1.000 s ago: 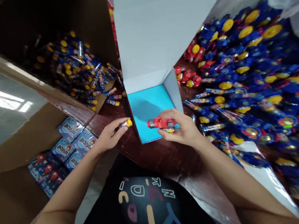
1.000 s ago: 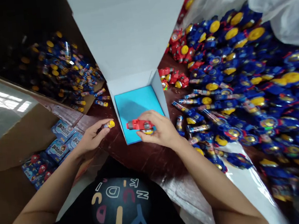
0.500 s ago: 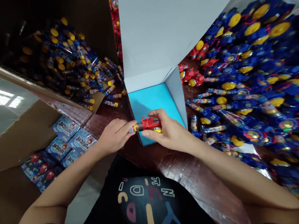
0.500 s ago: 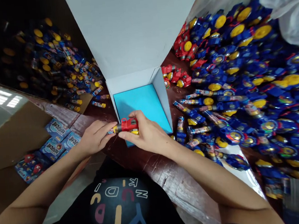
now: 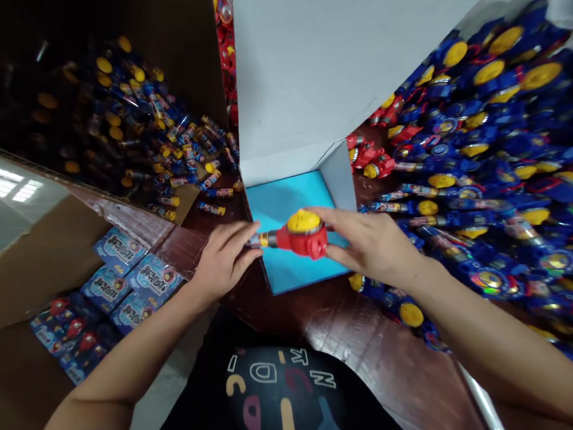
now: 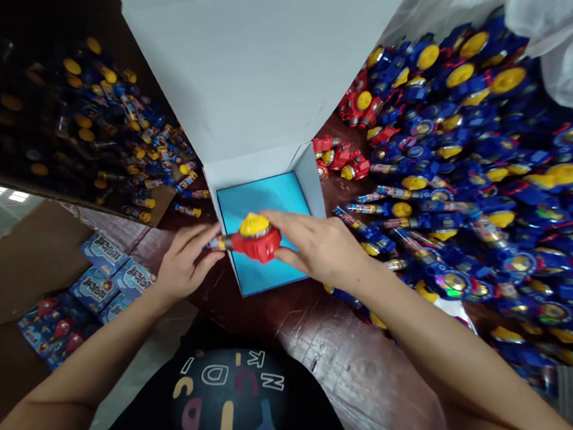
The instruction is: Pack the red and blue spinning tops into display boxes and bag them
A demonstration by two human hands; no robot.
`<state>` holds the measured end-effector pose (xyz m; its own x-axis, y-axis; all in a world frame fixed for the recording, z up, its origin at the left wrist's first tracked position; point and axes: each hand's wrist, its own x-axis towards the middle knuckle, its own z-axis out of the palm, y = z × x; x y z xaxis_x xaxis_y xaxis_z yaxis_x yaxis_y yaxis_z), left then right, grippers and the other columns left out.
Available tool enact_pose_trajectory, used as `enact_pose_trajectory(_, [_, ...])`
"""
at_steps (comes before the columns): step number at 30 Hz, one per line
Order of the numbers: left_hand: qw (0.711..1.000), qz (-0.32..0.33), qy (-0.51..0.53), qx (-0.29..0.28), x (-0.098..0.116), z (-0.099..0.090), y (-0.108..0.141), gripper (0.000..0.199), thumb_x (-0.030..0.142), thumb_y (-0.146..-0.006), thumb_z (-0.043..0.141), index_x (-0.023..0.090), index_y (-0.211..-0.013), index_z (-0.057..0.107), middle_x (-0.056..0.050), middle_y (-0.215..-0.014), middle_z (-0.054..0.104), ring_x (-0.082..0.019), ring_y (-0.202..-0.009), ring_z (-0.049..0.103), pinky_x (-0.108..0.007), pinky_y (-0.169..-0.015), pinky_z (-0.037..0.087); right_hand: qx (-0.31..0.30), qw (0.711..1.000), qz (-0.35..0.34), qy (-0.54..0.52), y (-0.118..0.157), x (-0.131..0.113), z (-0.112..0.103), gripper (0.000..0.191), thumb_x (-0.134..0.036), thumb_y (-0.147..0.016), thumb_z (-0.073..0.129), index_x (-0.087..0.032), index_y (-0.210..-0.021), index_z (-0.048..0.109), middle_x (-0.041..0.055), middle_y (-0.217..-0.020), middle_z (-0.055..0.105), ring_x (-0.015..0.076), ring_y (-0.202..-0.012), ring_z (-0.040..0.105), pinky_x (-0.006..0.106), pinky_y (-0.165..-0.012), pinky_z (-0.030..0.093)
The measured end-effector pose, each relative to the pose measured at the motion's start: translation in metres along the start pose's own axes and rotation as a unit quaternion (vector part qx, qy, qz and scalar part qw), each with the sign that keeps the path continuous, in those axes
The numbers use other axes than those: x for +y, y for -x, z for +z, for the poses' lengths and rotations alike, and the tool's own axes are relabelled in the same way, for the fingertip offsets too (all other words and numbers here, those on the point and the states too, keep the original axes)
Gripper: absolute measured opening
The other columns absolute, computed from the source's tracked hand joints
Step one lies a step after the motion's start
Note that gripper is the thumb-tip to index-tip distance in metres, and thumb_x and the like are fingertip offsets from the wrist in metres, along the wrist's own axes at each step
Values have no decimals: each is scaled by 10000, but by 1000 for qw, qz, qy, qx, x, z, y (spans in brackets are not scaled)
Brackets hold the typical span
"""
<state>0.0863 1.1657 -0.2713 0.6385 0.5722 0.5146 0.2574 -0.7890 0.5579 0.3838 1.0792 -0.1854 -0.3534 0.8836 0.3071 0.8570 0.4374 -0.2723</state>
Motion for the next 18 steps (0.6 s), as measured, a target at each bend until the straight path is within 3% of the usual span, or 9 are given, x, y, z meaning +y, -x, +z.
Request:
enact_pose_trajectory(3, [988,-139,-29,63,4,37,9,1178,629,-910,789,206,-1755,86,-269,-1749,245,-452,-1616,299,-633,-1293,336,-6,991,125,52,-20,20,-2,569,-559,-1069,542,-152,-1465,581,167,-1323,762,262,-921,802,367,-733,642])
enact_pose_trajectory(5, [981,-193,2,35,6,61,13,1206,577,-964,731,178,-1744,-98,-284,-1789,76,-462,-1661,173,-655,-1311,291,-42,979,178,95,-35,28,0,576,-572,-1056,555,-153,-1448,600,163,-1283,778,276,-886,790,348,-652,582])
enact_pose_trajectory(8, [983,-181,21,2,0,79,13,952,300,-1049,543,195,-1745,-98,-246,-1798,111,-401,-1661,233,-609,-1322,305,-105,970,162,148,-57,30,4,546,-552,-1070,534,-181,-1463,608,139,-1202,803,287,-903,774,307,-587,478])
enact_pose_trajectory(10, [987,-158,10,-4,-8,80,8,927,183,-1019,492,199,-1749,-78,-236,-1792,158,-378,-1648,280,-598,-1320,317,-112,973,121,163,-68,29,6,583,-552,-1077,515,-209,-1546,555,118,-1121,811,274,-858,754,298,-548,419])
enact_pose_trajectory(13, [989,-144,-1,-17,-19,72,1,959,125,-987,482,207,-1746,-98,-241,-1789,164,-380,-1641,296,-604,-1304,343,-99,981,55,155,-79,30,6,566,-462,-1095,478,-350,-1649,450,57,-1005,787,231,-743,689,306,-497,354])
enact_pose_trajectory(15, [989,-149,-1,-22,-23,69,-2,967,118,-983,482,223,-1745,-104,-235,-1794,149,-386,-1639,293,-613,-1301,342,-98,984,16,147,-83,33,6,547,-332,-1097,441,-442,-1632,461,34,-1001,765,204,-717,653,312,-486,332])
enact_pose_trajectory(18, [988,-156,-5,-23,-25,68,-4,975,107,-976,484,240,-1745,-99,-230,-1784,189,-385,-1628,315,-624,-1300,336,-94,982,-19,160,-82,37,8,608,-196,-1073,422,-465,-1615,479,23,-1101,762,175,-752,653,303,-486,294])
